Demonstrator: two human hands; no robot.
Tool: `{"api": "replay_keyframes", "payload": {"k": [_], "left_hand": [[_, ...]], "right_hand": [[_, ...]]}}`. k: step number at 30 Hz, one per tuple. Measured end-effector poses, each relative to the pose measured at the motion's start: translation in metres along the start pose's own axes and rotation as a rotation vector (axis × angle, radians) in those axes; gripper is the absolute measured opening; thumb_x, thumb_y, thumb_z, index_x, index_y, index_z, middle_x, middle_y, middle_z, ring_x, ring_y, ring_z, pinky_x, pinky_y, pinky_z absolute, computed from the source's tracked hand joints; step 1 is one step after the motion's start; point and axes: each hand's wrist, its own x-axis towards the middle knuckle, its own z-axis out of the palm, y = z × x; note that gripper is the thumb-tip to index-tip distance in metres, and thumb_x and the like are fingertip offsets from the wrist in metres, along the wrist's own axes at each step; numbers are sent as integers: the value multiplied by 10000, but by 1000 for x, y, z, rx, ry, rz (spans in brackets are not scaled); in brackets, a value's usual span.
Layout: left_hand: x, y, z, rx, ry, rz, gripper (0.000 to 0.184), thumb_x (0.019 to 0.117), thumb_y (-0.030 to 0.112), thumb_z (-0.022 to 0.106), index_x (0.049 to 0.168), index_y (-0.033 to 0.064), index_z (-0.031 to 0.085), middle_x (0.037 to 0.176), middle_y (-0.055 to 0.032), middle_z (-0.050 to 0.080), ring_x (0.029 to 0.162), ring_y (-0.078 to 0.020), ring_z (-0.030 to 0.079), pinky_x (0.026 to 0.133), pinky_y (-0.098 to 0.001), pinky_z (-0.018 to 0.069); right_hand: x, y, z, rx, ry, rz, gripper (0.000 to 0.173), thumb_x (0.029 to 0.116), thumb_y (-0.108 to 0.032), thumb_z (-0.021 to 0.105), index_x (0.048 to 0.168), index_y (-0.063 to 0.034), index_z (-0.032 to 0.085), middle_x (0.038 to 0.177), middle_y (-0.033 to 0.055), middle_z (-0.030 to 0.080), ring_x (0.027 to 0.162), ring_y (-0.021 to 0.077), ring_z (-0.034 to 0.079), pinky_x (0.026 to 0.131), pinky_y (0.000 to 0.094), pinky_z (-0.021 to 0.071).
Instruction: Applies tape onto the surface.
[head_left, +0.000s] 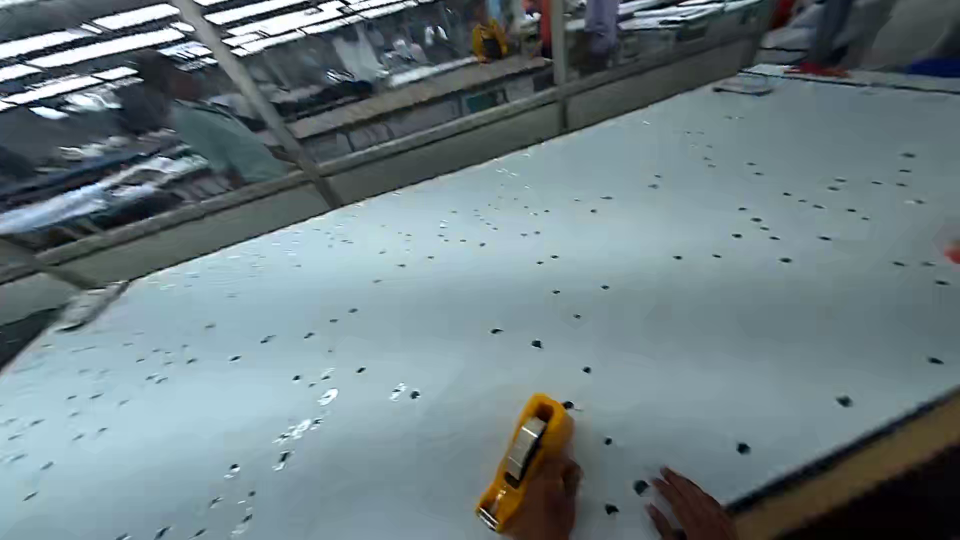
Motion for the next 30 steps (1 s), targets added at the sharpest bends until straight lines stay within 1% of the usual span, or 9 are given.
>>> {"api": "replay_keyframes", "payload": {"k": [5,10,14,16,20,23,26,28,30], "left_hand": [[9,-7,16,188,231,-11,196,978,117,628,1040,-27,745,954,-151,747,911,-272,737,880,-487,598],[33,12,42,-10,19,-7,212,988,195,616,1056,53,758,840,-27,732,739,-106,693,702,-299,596],[73,11,55,4,-97,-171,293,999,217,638,1251,94,723,818,-26,732,709,-130,688,730,-353,595],[86,14,58,147,-154,-262,340,986,285,673,1277,111,692,818,-47,731,726,-187,698,759,-434,588],[91,33,45,426,-295,-412,443,962,466,672,1179,80,678,918,-128,729,902,-319,714,840,-565,556],[57,30,24,436,-336,-337,373,978,418,644,1095,68,701,848,-128,706,820,-307,706,782,-532,571],[1,24,-14,267,-142,-64,327,962,371,666,926,46,681,588,-23,577,505,-173,578,521,-393,521],[-22,26,-50,200,55,37,307,968,312,682,872,22,661,601,-23,579,501,-133,566,488,-340,516],[-32,21,-89,255,241,27,289,956,271,693,879,-7,675,729,-93,652,639,-188,647,562,-360,560]], "right_hand": [[-4,5,19,-66,166,34,393,1037,-479,490,1266,-270,730,1422,-54,636,1334,183,575,1100,504,436],[-5,5,28,-120,224,23,372,1030,-454,493,1244,-275,739,1396,-77,653,1306,156,592,1077,468,449],[-5,5,30,-131,228,18,368,1030,-440,489,1258,-287,733,1406,-91,644,1305,138,586,1083,447,439],[-5,6,30,-137,226,17,368,1033,-437,483,1260,-288,730,1412,-100,638,1316,130,577,1090,446,432],[-7,6,32,-137,231,23,374,1037,-442,475,1268,-296,729,1412,-107,638,1320,122,573,1101,440,424],[-5,6,28,-126,211,26,370,1036,-433,482,1266,-285,730,1419,-97,634,1327,132,568,1105,449,417],[-2,-3,25,-86,219,47,348,1028,-406,501,1202,-243,755,1363,-48,673,1295,185,596,1098,487,422],[4,-21,24,-34,233,44,321,1012,-382,527,1148,-211,762,1264,-9,711,1212,215,640,1059,489,467],[13,-50,30,43,220,17,298,994,-372,568,1114,-191,771,1171,4,737,1126,218,679,1010,480,507]]}}
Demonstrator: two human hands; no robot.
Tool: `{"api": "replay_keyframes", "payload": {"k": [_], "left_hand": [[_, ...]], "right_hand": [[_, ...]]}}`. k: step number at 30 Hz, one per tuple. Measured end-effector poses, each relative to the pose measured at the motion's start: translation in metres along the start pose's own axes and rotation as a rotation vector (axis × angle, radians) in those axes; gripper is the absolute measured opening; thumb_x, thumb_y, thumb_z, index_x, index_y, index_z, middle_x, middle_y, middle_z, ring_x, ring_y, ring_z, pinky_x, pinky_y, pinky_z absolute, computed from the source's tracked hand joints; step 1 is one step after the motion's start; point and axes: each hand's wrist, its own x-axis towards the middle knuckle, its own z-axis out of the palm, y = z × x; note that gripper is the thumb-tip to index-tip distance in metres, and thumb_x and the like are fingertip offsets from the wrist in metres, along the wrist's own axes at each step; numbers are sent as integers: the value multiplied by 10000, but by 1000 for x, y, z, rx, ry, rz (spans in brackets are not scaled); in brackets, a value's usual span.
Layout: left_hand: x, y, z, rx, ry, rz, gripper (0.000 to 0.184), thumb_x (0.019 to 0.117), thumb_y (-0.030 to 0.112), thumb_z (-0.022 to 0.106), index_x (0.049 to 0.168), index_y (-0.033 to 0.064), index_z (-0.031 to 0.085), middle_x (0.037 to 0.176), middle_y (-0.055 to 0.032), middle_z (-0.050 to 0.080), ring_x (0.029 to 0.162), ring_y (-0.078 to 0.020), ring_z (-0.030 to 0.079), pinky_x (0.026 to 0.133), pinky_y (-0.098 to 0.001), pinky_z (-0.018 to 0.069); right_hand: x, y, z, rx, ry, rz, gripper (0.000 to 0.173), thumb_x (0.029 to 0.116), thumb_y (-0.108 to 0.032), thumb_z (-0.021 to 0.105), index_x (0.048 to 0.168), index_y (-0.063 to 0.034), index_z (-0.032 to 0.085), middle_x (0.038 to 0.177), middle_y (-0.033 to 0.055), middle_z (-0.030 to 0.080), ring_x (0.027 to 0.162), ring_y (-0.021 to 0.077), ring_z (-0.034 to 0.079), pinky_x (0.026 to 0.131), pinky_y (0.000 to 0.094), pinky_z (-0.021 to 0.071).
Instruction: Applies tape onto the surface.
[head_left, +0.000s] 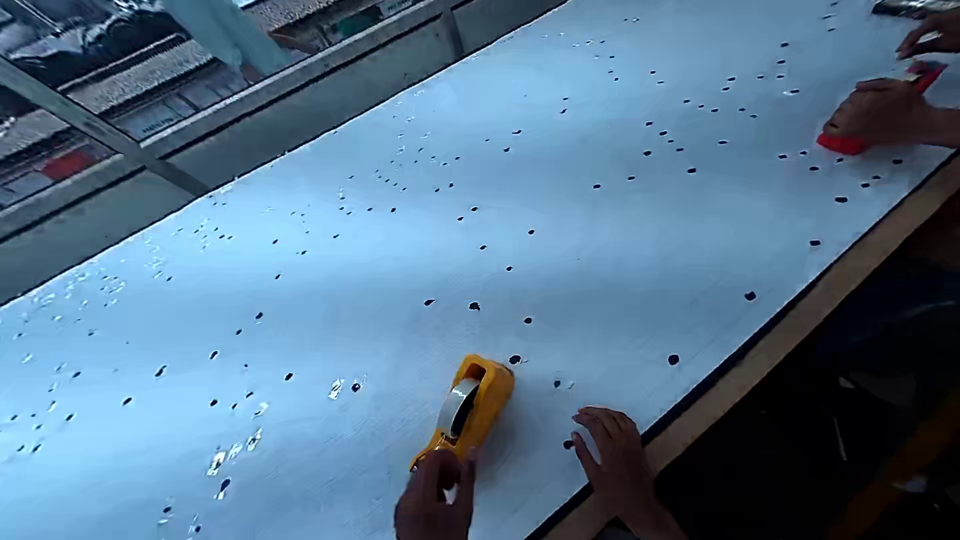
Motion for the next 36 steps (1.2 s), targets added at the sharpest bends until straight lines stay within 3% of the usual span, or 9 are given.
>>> {"api": "replay_keyframes", "payload": {"k": [3,5,10,14,21,26,30,34,36], "left_hand": [[10,-44,-24,-17,-2,-123,376,939,355,666,1065,5,717,1111,-199,668,1045,-342,648,792,-487,571],[11,-72,-25,-189,-119,-244,406,958,403,650,1154,53,713,1245,-169,640,1168,-299,623,880,-482,576],[16,-96,-22,-363,-293,-325,347,967,402,624,1106,106,738,1301,-132,607,1214,-226,598,896,-392,572],[28,-100,-23,-306,-366,-321,346,946,400,642,1084,101,748,1319,-143,607,1249,-275,573,969,-447,530],[28,-96,-43,-381,-358,-268,251,921,339,696,968,99,749,1144,-79,667,1122,-210,617,886,-420,534],[1,-105,-52,-385,-327,-256,226,973,281,627,951,92,748,810,34,730,764,-72,694,731,-272,575],[-7,-118,-41,-512,-318,-348,200,976,220,633,929,63,747,766,16,711,698,-76,659,671,-248,541],[-9,-118,-32,-886,-367,-641,195,1008,121,596,888,20,712,726,-7,643,581,-54,524,544,-195,423],[-9,-120,-28,-1098,-423,-886,213,1046,124,548,897,33,670,734,-18,613,564,-66,525,520,-208,463]], "right_hand": [[8,-58,14,149,-110,-59,276,986,-362,612,1110,-168,764,1098,13,752,1044,203,707,974,481,528],[8,-95,29,218,-186,-121,303,980,-396,635,1127,-159,752,1075,16,756,1017,194,714,969,482,530],[5,-154,65,148,-224,-212,542,908,-626,645,1192,-171,728,1035,-11,761,968,164,720,949,470,534],[7,-166,84,91,-159,-173,483,924,-584,641,1132,-162,750,956,-4,753,880,162,716,873,459,545],[5,-170,88,84,-82,-113,321,900,-458,696,1022,-173,779,876,-48,748,812,120,706,848,440,538],[1,-173,90,84,-66,-71,328,905,-462,694,1043,-178,779,871,-62,751,792,106,704,859,441,541],[1,-174,89,86,-94,-43,349,909,-487,691,1059,-186,781,899,-64,757,816,104,707,881,443,534],[4,-168,88,128,-158,-52,356,907,-456,711,1114,-170,757,927,-48,757,854,124,709,918,462,517],[3,-162,90,129,-187,-65,401,896,-439,730,1194,-171,743,990,-23,764,928,163,721,952,490,519]]}}
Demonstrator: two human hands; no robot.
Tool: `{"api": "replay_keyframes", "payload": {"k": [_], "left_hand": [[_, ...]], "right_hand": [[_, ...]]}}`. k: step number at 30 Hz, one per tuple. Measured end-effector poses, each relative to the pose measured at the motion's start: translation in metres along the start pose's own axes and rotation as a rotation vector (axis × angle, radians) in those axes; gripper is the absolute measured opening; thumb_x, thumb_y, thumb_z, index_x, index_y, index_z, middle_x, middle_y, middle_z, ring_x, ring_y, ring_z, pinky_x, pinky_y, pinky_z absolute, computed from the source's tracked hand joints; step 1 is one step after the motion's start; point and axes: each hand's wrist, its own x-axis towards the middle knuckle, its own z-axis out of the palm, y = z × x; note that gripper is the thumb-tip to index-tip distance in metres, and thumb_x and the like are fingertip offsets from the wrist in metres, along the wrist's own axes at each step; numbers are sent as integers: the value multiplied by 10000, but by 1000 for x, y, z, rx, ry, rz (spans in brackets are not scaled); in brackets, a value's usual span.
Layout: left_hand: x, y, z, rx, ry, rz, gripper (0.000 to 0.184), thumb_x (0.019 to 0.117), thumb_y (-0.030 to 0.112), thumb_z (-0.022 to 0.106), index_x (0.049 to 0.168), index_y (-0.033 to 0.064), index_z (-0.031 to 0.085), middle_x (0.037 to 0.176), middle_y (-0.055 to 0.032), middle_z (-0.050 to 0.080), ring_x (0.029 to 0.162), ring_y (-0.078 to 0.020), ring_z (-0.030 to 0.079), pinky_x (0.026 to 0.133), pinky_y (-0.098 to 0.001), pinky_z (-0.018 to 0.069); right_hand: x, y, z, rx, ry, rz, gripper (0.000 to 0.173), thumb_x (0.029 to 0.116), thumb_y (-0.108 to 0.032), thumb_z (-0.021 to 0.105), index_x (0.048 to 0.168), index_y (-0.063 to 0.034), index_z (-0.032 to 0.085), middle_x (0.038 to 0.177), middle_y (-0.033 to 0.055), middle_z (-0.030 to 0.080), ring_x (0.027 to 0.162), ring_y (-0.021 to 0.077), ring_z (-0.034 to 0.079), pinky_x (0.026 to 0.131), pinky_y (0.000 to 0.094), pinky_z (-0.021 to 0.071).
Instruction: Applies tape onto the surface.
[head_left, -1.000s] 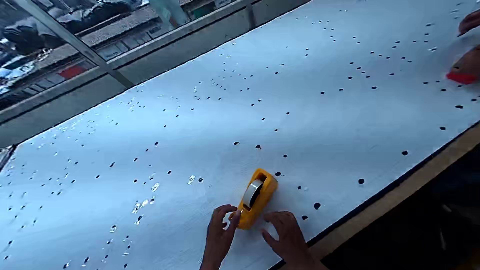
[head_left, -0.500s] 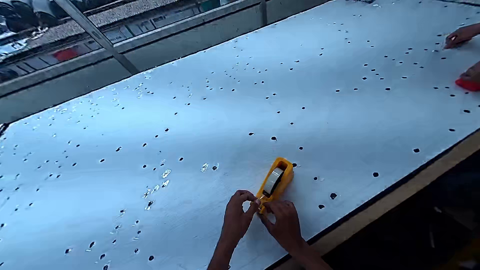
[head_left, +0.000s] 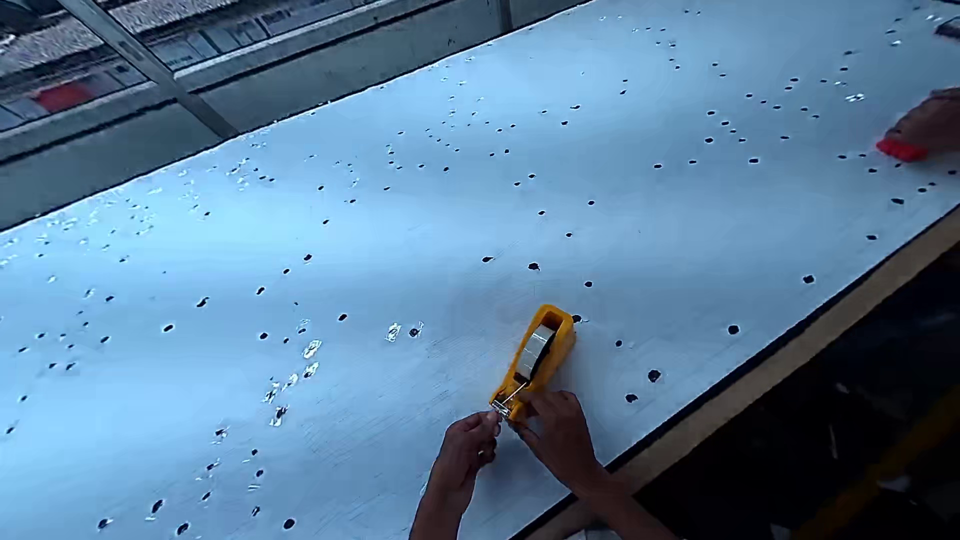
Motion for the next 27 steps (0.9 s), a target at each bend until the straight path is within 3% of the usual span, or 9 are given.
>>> {"api": "replay_keyframes", "payload": {"k": [6,13,16,18,22,24,27], "left_hand": [[-2,1,5,-188,24,-165,207,1060,143,527,904,59,633,718,-22,604,508,-74,517,461,-218,466],[-11,1,6,-339,23,-222,218,1078,160,470,938,82,618,698,1,592,469,-40,500,409,-174,430],[-13,-17,7,-375,70,-256,215,1078,149,417,989,81,601,697,19,589,453,-13,489,391,-140,405],[-22,-36,10,-315,132,-178,211,1083,165,429,1002,88,606,709,33,595,475,-10,497,419,-145,421],[-31,-43,31,43,184,143,164,1046,103,542,1000,15,673,770,-20,645,561,-64,544,495,-206,467],[-13,-37,50,252,104,368,149,1005,89,599,1014,-21,698,793,-45,676,592,-82,583,524,-229,500],[36,-14,89,559,57,550,195,990,158,643,1044,-5,735,843,-51,719,690,-126,666,617,-290,573]], "right_hand": [[-1,13,18,106,61,-73,344,885,-375,741,1171,-185,770,930,63,692,934,251,660,889,417,547],[15,22,18,249,-28,-185,342,903,-315,742,1207,-161,750,956,76,685,963,243,648,919,387,537],[27,16,28,267,-75,-254,328,909,-292,744,1195,-131,746,962,100,696,975,269,662,960,426,525],[36,11,37,273,-118,-293,331,926,-315,734,1209,-144,739,977,98,705,988,273,670,976,440,521],[43,27,13,408,-291,-303,390,964,-146,670,1354,-146,664,1155,152,689,1137,302,645,1033,434,508],[38,45,-12,250,-201,-211,384,978,-201,649,1361,-169,659,1283,117,679,1245,283,620,1082,439,488],[32,83,-45,-82,-85,-52,457,1004,-390,588,1426,-216,619,1501,76,561,1418,312,491,1156,571,390]]}}
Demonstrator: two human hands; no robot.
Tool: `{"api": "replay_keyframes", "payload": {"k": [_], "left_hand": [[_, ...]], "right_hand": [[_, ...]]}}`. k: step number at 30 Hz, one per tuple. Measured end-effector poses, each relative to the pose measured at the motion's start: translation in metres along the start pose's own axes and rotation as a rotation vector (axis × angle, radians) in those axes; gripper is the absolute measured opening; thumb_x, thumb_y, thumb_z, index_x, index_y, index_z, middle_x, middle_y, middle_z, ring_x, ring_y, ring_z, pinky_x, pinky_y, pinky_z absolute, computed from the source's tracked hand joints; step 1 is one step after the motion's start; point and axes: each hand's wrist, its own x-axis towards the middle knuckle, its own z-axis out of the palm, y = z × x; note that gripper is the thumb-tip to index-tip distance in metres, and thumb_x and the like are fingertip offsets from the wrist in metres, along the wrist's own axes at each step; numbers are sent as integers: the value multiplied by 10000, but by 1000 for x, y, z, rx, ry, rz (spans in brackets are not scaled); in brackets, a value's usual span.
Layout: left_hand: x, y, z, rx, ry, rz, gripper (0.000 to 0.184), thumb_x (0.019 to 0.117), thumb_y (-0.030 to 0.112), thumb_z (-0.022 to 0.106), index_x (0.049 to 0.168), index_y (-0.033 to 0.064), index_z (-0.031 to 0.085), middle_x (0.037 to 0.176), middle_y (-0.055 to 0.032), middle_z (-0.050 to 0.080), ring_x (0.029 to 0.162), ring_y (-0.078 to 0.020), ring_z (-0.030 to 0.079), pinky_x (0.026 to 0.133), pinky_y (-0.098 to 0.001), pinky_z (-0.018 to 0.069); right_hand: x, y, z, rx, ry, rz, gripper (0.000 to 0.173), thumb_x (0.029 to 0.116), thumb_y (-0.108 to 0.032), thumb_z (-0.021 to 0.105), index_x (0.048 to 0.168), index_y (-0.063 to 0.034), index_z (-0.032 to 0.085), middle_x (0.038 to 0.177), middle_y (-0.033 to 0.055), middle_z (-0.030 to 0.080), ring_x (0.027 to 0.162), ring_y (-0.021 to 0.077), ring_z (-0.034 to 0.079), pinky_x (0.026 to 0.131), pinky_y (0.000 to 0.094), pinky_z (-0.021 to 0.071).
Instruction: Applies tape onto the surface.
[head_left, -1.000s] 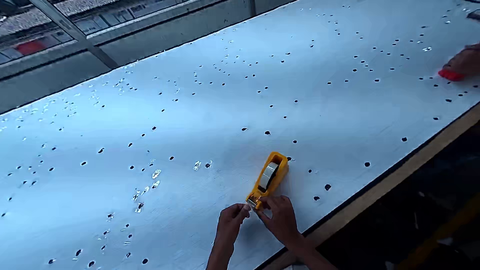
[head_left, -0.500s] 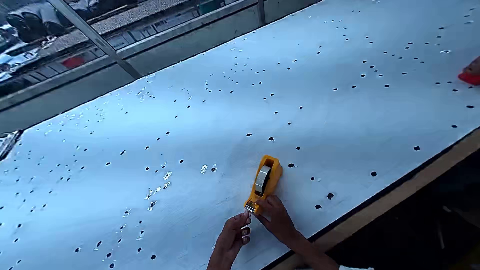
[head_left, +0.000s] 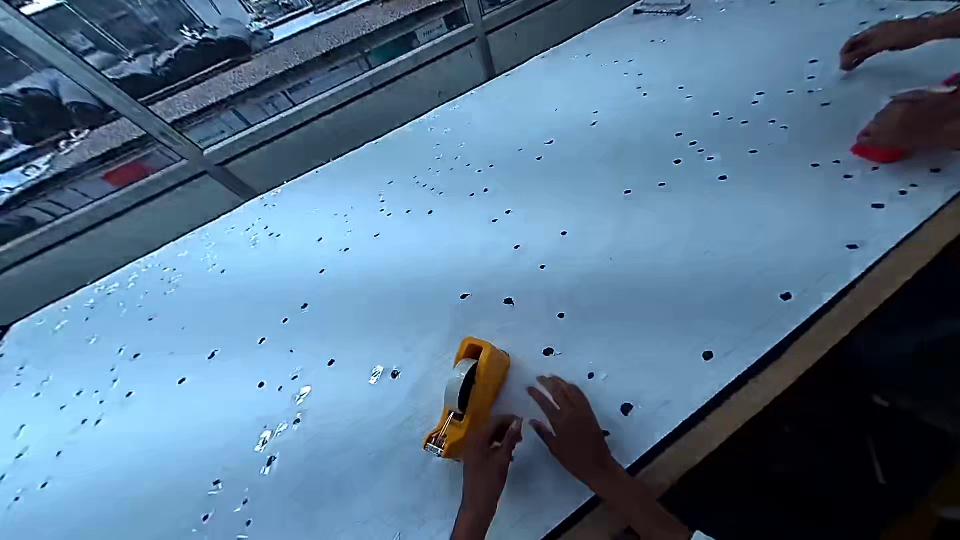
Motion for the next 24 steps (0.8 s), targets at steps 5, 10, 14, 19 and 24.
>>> {"api": "replay_keyframes", "payload": {"k": [5,10,14,19,24], "left_hand": [[100,31,51,235,-66,-27,326,1015,167,642,1304,18,629,923,-129,724,785,-234,703,749,-437,603],[140,37,73,455,-44,-139,428,969,278,721,1251,-15,589,894,-224,686,788,-385,664,729,-577,549],[140,46,72,761,-84,-233,487,976,455,674,1064,-24,690,984,-260,689,979,-457,665,858,-670,513],[67,25,39,715,-173,-58,401,974,416,661,1022,20,700,760,-105,670,709,-256,671,717,-474,571],[-22,33,-40,512,329,356,276,944,285,691,843,29,666,637,3,607,524,-66,576,477,-250,510]], "right_hand": [[-14,47,-23,-206,-105,158,594,1039,-573,402,1495,-222,549,1607,-16,447,1509,246,370,1214,631,222],[-12,44,-32,-125,-133,179,489,1041,-451,477,1416,-175,627,1547,7,525,1473,245,428,1211,613,245],[-18,47,-25,-145,-106,172,476,1043,-440,477,1427,-196,614,1562,-32,505,1484,212,410,1218,601,239],[-16,46,-22,-157,-54,164,448,1035,-428,489,1363,-179,665,1519,-5,553,1459,233,448,1209,585,272],[-9,8,-6,-56,83,75,338,1001,-389,576,1157,-148,753,1273,61,693,1262,270,614,1124,493,439]]}}
